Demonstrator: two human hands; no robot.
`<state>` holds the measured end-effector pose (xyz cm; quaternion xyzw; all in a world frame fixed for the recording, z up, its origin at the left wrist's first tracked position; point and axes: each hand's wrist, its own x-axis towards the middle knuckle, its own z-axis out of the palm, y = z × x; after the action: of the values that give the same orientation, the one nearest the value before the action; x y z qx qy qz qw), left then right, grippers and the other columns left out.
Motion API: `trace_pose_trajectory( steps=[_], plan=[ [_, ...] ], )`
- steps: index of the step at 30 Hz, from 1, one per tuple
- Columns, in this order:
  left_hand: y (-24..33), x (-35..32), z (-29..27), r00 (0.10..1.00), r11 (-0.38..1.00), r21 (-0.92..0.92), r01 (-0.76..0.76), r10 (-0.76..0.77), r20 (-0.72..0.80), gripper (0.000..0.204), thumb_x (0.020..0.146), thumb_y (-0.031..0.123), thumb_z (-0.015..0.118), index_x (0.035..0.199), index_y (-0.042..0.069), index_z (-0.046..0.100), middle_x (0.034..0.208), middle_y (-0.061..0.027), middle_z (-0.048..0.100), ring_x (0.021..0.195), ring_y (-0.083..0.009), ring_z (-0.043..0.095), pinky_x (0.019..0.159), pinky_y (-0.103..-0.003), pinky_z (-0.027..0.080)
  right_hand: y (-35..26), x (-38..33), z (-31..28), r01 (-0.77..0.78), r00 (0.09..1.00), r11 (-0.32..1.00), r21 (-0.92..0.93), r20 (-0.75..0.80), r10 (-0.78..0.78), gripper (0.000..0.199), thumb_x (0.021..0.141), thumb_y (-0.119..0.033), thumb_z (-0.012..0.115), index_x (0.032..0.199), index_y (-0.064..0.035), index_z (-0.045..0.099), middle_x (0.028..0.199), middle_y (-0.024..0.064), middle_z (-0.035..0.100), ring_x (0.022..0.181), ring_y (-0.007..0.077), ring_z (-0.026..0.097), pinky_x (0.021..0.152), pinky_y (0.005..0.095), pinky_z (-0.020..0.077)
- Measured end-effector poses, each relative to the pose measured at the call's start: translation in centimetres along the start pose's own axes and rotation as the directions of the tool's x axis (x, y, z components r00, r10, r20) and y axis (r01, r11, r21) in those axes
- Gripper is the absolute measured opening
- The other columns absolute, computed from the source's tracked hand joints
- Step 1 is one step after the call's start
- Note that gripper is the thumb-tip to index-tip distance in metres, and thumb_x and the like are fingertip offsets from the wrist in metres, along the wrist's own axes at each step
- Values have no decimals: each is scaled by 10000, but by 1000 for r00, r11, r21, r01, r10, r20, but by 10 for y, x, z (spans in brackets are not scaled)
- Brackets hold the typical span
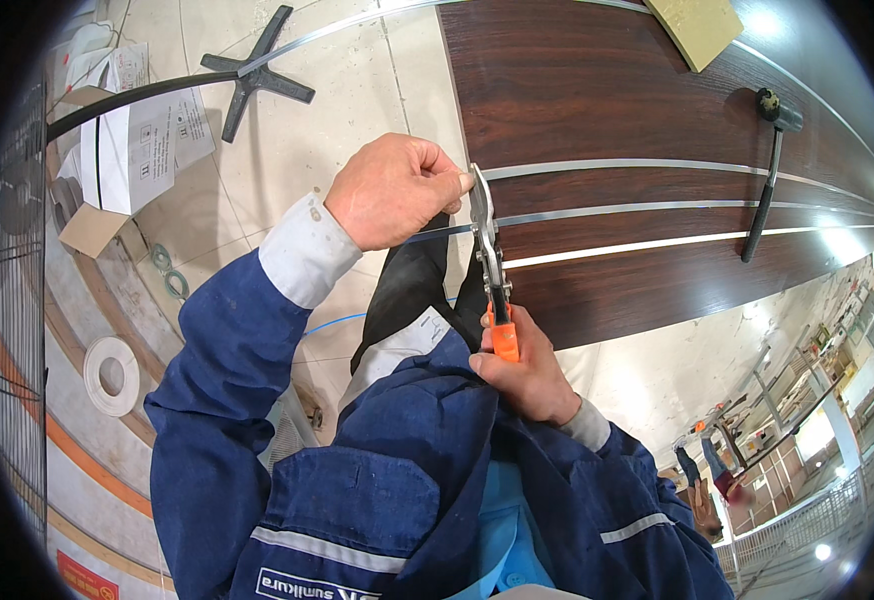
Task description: The person applies adhesive to a large wooden panel using a caulking gun, then places thin wooden strips into the grooves. They press the strips into place, wipe away excess adhesive with a cloth, and use a hammer and block to secure the strips. Finally, they trim the ends of the strips with pliers.
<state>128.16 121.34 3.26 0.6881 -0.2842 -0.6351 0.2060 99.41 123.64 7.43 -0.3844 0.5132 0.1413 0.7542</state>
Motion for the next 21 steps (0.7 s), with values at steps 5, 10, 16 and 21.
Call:
trace_pose_trajectory(
  steps=[5,10,16,21],
  plan=[
    [7,-6,-1,1000,1000,27,-7,7,-8,325,986,290,757,957,-33,740,841,-80,763,773,-120,692,727,-273,557,7,-2,0,91,996,994,-68,1,-91,474,847,-202,744,1226,4,549,991,74,599,893,170,566,854,353,504],
    [0,-5,-10,998,999,-5,-47,47,39,292,1012,235,702,1055,-52,735,932,-98,779,858,-126,706,788,-270,557,9,3,-6,84,996,995,-62,-22,-85,336,845,-75,727,1126,-58,543,944,13,567,822,93,519,759,278,474],
    [-43,-7,-15,885,875,385,-292,400,-239,558,1031,277,644,1453,-77,556,1347,-203,699,1236,-249,664,1064,-363,503,-30,-10,-42,281,943,960,18,-190,-273,450,809,-6,795,1160,-90,527,978,1,545,828,84,550,747,264,481],
    [-44,7,10,939,972,208,-105,166,-300,743,1043,501,603,1468,-104,535,1387,-250,666,1311,-318,631,1116,-386,469,-72,6,-89,461,799,885,-72,-400,-449,398,881,-56,727,1227,-59,531,970,1,548,831,86,554,748,263,500]
  ],
)
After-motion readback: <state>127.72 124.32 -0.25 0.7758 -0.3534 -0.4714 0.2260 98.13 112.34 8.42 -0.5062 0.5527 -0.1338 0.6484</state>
